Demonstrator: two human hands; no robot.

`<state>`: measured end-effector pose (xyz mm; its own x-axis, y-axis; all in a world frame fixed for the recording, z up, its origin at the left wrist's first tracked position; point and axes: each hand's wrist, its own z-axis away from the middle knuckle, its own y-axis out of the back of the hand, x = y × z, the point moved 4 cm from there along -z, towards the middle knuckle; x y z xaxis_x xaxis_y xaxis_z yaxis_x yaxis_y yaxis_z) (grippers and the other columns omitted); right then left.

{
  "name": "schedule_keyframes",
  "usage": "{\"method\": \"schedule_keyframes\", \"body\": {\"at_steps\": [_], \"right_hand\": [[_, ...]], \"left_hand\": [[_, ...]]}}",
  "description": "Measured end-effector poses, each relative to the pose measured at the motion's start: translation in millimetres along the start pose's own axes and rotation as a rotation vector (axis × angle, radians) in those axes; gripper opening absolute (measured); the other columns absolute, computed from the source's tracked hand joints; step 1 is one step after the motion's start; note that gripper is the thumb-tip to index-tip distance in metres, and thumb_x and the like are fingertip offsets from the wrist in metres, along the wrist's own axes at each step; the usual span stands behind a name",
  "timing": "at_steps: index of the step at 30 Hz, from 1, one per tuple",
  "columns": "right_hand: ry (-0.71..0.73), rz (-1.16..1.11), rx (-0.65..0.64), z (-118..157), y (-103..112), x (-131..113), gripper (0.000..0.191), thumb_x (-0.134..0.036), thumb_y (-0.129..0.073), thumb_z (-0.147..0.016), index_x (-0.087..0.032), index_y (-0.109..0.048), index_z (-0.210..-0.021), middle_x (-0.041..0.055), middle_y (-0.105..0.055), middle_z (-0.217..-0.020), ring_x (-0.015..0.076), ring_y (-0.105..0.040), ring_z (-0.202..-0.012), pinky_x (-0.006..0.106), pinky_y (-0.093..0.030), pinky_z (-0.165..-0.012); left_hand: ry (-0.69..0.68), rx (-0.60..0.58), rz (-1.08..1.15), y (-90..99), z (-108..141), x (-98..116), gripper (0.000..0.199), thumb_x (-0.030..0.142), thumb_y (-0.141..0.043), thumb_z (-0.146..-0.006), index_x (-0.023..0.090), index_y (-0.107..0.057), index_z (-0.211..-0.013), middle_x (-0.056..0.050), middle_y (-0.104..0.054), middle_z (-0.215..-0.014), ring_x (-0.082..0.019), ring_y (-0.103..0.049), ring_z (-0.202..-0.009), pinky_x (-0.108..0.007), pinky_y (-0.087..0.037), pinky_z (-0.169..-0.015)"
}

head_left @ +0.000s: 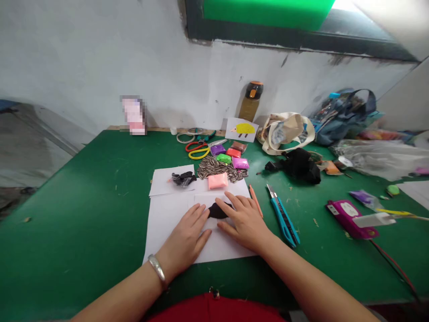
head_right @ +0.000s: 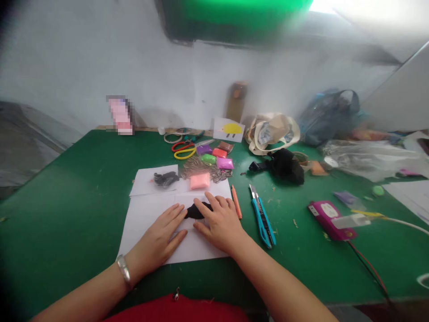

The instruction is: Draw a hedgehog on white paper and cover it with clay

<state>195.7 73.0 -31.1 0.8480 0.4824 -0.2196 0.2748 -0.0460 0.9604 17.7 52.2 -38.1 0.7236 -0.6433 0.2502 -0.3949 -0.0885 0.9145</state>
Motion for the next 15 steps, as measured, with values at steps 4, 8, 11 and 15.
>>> {"method": "schedule_keyframes", "body": {"at_steps": [4, 8, 11, 15], "right_hand": [[0.045, -0.109, 0.027, -9.3, 1.9, -6.1, 0.032, -0.025, -0.047, -0.092, -0.026, -0.057, -0.122, 0.0063, -0.056, -0.126, 0.0252, -0.047, -0.106, 0.041, -0.036, -0.09], [0.082, -0.204, 0.037, -26.3, -4.6, -15.4, 0.02, -0.025, -0.056, -0.088, -0.027, -0.065, -0.106, 0.0039, -0.062, -0.113, 0.0233, -0.047, -0.101, 0.038, -0.037, -0.086], [0.102, -0.247, 0.025, -34.8, -12.4, -21.1, 0.015, -0.024, -0.059, -0.086, -0.027, -0.068, -0.099, 0.0023, -0.065, -0.105, 0.0219, -0.046, -0.099, 0.038, -0.035, -0.085], [0.129, -0.289, 0.021, -36.8, -18.6, -23.4, 0.014, -0.021, -0.058, -0.088, -0.025, -0.069, -0.093, 0.0014, -0.067, -0.096, 0.0197, -0.046, -0.094, 0.036, -0.034, -0.083]], "left_hand": [[0.089, 0.059, 0.069, 4.4, 2.3, -9.5, 0.038, 0.027, -0.043, -0.094, 0.014, -0.051, -0.129, -0.013, -0.056, -0.131, -0.025, -0.05, -0.123, -0.043, -0.045, -0.102], [0.145, 0.084, 0.098, 0.7, 2.0, -17.0, 0.038, 0.028, -0.045, -0.093, 0.016, -0.051, -0.128, -0.011, -0.057, -0.13, -0.024, -0.052, -0.121, -0.042, -0.046, -0.102], [0.14, 0.099, 0.103, -2.0, 1.7, -17.9, 0.037, 0.028, -0.045, -0.093, 0.015, -0.052, -0.127, -0.012, -0.058, -0.128, -0.024, -0.053, -0.12, -0.042, -0.047, -0.1], [0.126, 0.102, 0.107, -2.3, 1.3, -17.0, 0.037, 0.027, -0.046, -0.093, 0.014, -0.051, -0.127, -0.013, -0.058, -0.128, -0.024, -0.053, -0.119, -0.043, -0.047, -0.1]]}}
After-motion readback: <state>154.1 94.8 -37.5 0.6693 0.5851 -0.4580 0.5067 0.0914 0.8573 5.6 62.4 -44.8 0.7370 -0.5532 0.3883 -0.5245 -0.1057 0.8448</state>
